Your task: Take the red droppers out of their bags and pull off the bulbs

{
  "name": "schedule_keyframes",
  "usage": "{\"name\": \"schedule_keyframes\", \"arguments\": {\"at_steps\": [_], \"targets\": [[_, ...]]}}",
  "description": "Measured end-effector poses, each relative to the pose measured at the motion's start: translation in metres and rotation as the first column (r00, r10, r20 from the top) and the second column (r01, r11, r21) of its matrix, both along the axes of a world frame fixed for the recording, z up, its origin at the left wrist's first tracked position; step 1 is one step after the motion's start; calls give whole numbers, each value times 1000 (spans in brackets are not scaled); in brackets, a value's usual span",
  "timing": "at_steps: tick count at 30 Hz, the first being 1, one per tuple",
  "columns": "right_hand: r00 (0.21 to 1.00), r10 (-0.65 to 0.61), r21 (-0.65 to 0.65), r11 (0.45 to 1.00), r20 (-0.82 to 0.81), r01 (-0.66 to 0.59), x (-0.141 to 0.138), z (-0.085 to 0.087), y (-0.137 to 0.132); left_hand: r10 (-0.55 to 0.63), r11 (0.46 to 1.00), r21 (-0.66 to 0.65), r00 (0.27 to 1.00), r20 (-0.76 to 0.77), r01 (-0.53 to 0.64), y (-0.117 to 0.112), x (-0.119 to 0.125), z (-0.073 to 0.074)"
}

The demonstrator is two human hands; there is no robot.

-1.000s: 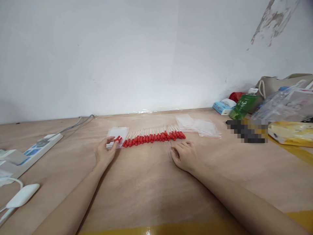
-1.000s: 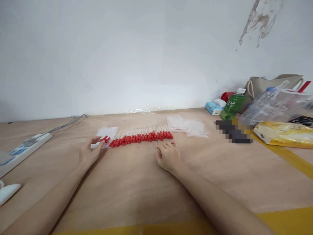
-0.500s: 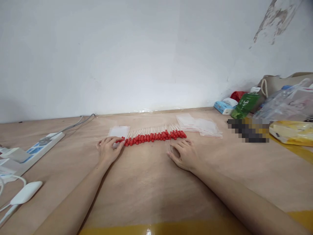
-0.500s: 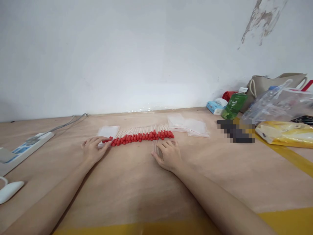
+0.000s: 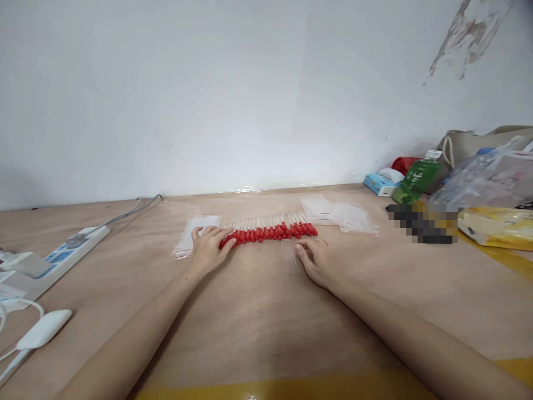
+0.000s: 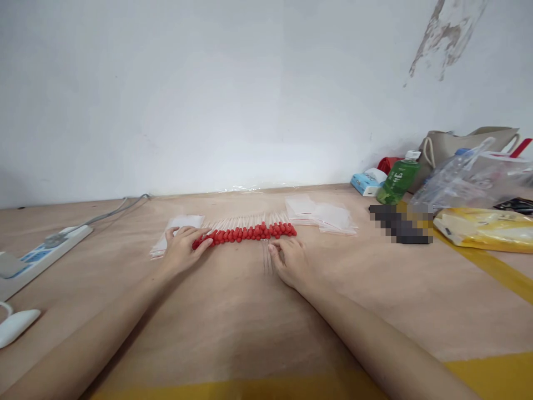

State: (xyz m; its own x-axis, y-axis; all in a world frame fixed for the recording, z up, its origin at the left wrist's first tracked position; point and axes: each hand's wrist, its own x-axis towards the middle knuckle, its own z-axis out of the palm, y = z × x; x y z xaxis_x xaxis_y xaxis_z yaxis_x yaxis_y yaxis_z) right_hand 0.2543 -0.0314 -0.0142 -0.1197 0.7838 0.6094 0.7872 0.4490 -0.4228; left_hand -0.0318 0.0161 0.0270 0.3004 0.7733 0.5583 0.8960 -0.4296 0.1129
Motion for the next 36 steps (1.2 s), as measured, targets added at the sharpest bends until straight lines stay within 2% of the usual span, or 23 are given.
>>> {"name": "schedule_keyframes", "arguments": {"at_steps": [4,8,11,13,15,17,20,23,26,29,33,36], "targets": [[995,69,36,997,79,-72,0,5,-9,-43,998,-53,999,-19,42,10,2,-3],[999,23,93,995,46,-27,2,3,-10,-42,997,-67,998,43,45,13,0,-5],[1000,3,119,993,-7,-2,4,1,-7,-6,1000,3,988,156,6,1,0,-3],[999,19,147,989,-36,-14,4,0,-6,-32,999,37,963,269,23,-14,4,-4],[998,33,186,982,-44,-24,4,1,-7,-125,991,12,919,374,130,-30,12,-8],[999,44,226,973,-3,-43,4,4,-10,-195,961,-89,873,448,261,-45,23,-15],[984,98,245,960,150,-133,4,6,-13,-202,880,-262,810,550,397,-58,40,-27],[948,166,238,943,271,-234,4,6,-14,-220,824,-307,769,600,475,-60,46,-35],[935,195,255,928,295,-274,1,5,-13,-244,807,-302,752,612,507,-59,45,-38],[924,212,252,921,319,-298,-5,4,-15,-270,818,-290,777,568,496,-61,43,-35],[909,210,236,922,360,-306,-11,6,-17,-355,861,-203,836,418,467,-66,46,-26],[902,233,233,915,363,-330,-13,7,-18,-414,865,-175,866,279,470,-67,50,-21]]}}
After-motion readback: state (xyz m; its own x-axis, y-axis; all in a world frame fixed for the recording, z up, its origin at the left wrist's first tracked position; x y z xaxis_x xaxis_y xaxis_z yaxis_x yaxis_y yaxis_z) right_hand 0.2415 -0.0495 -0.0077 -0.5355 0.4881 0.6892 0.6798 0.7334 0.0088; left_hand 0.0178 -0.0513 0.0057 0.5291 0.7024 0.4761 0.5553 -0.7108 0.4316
